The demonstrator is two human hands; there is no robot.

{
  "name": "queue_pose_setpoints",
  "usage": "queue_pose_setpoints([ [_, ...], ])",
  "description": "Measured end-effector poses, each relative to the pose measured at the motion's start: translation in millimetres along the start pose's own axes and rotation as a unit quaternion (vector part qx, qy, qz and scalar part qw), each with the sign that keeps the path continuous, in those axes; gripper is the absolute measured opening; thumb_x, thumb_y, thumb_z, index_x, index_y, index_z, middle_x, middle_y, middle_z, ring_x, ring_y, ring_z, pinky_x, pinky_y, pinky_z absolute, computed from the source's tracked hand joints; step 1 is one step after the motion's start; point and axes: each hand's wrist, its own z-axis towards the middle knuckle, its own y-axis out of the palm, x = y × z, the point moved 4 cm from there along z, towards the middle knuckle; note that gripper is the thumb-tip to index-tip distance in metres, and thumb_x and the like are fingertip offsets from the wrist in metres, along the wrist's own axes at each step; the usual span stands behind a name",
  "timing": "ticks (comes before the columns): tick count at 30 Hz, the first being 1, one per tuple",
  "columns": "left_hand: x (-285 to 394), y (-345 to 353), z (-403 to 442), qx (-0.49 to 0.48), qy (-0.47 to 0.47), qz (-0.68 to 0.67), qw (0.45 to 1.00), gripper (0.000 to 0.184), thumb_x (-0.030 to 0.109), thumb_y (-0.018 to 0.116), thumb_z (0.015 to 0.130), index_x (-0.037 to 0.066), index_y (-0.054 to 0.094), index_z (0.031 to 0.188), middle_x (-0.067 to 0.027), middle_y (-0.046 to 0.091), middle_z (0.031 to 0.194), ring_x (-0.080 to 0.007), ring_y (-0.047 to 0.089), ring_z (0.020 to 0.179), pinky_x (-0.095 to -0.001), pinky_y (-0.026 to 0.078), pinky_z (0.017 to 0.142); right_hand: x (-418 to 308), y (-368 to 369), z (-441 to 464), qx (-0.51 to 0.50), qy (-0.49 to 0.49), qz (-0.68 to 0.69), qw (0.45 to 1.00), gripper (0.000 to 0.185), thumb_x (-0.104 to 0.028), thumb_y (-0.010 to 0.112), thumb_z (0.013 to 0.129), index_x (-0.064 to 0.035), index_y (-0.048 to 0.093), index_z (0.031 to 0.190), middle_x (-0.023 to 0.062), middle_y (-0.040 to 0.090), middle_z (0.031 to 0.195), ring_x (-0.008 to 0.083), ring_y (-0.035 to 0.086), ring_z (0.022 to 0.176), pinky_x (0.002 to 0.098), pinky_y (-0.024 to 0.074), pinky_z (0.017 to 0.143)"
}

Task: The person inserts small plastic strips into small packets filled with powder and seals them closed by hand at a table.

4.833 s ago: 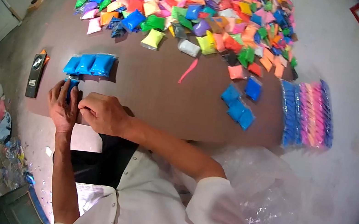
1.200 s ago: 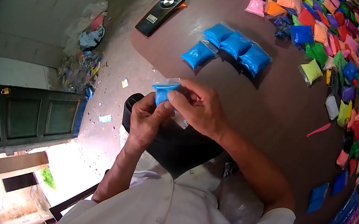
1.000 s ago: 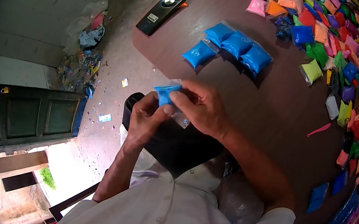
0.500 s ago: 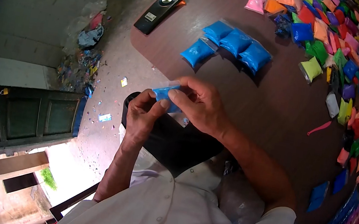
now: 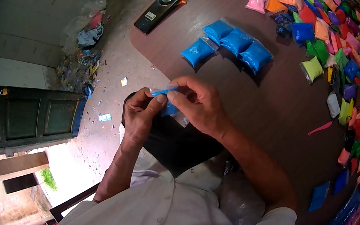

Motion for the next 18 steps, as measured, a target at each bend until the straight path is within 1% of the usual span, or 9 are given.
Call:
queue_pose_setpoints([
  [1,2.2,2.4,-0.2,0.000,0.000,0.000,1.000,0.009,0.009,0.072,0.100,0.001,0.070,0.103,-0.0005,0.073,0.097,-0.0055,0.063,0.089,-0.0228,0.051,0.080,-0.2,-0.8,0.0,0.000,0.000,0.000,1.000,0.016,-0.013,0.070,0.098,-0.0013,0.069,0.108,-0.0032,0.064,0.084,0.0020,0.058,0.075,0.0215,0.0486,0.064],
  [3,7.1,5.2,-1.8,0.039,-0.017,0.019,0.999,0.011,0.011,0.072,0.101,0.001,0.072,0.105,0.0001,0.073,0.095,-0.0052,0.062,0.089,-0.0230,0.051,0.081,0.8,-2.1,-1.2,-0.004,0.012,-0.005,1.000,0.016,-0.014,0.070,0.098,-0.0016,0.069,0.108,-0.0027,0.064,0.084,0.0022,0.059,0.075,0.0216,0.0489,0.064],
  [7,-1.3,-3.2,-0.2,0.022,-0.011,0.020,0.999,0.014,0.013,0.072,0.101,0.001,0.073,0.108,0.0007,0.073,0.094,-0.0050,0.062,0.089,-0.0226,0.051,0.081,-2.4,-2.0,-1.6,-0.021,0.025,-0.025,0.999,0.016,-0.015,0.070,0.098,-0.0016,0.069,0.107,-0.0023,0.065,0.084,0.0024,0.059,0.074,0.0221,0.0492,0.064],
  [9,-1.8,-4.7,-0.8,0.019,0.008,0.048,0.999,0.014,0.014,0.072,0.101,0.001,0.073,0.105,0.0008,0.073,0.094,-0.0052,0.062,0.089,-0.0225,0.050,0.082,-2.9,-1.7,-1.8,-0.018,0.014,-0.061,0.998,0.017,-0.016,0.070,0.097,-0.0014,0.068,0.107,-0.0016,0.065,0.083,0.0031,0.059,0.072,0.0225,0.0495,0.064],
  [12,1.4,-3.5,-2.3,0.042,0.018,0.043,0.998,0.015,0.015,0.072,0.101,0.001,0.073,0.105,0.0008,0.073,0.094,-0.0055,0.062,0.088,-0.0225,0.050,0.083,-4.9,1.4,-0.1,-0.005,-0.010,-0.060,0.998,0.019,-0.016,0.072,0.096,-0.0010,0.068,0.107,-0.0005,0.065,0.082,0.0044,0.060,0.071,0.0235,0.0501,0.063],
  [16,2.7,-7.0,-0.4,0.077,0.031,0.011,0.996,0.014,0.014,0.072,0.101,0.001,0.073,0.105,-0.0003,0.073,0.095,-0.0064,0.063,0.089,-0.0233,0.050,0.085,-17.9,5.3,-0.5,-0.012,0.003,-0.081,0.997,0.020,-0.016,0.073,0.095,-0.0008,0.068,0.106,0.0011,0.066,0.083,0.0050,0.060,0.071,0.0243,0.0502,0.063],
  [18,8.6,-6.4,0.4,0.072,-0.012,0.020,0.997,0.012,0.010,0.073,0.098,0.001,0.072,0.105,-0.0024,0.073,0.098,-0.0079,0.065,0.090,-0.0243,0.051,0.085,-16.3,5.1,-0.7,-0.051,0.038,-0.095,0.993,0.018,-0.015,0.073,0.094,-0.0004,0.067,0.102,0.0025,0.066,0.082,0.0066,0.059,0.072,0.0254,0.0503,0.064],
])
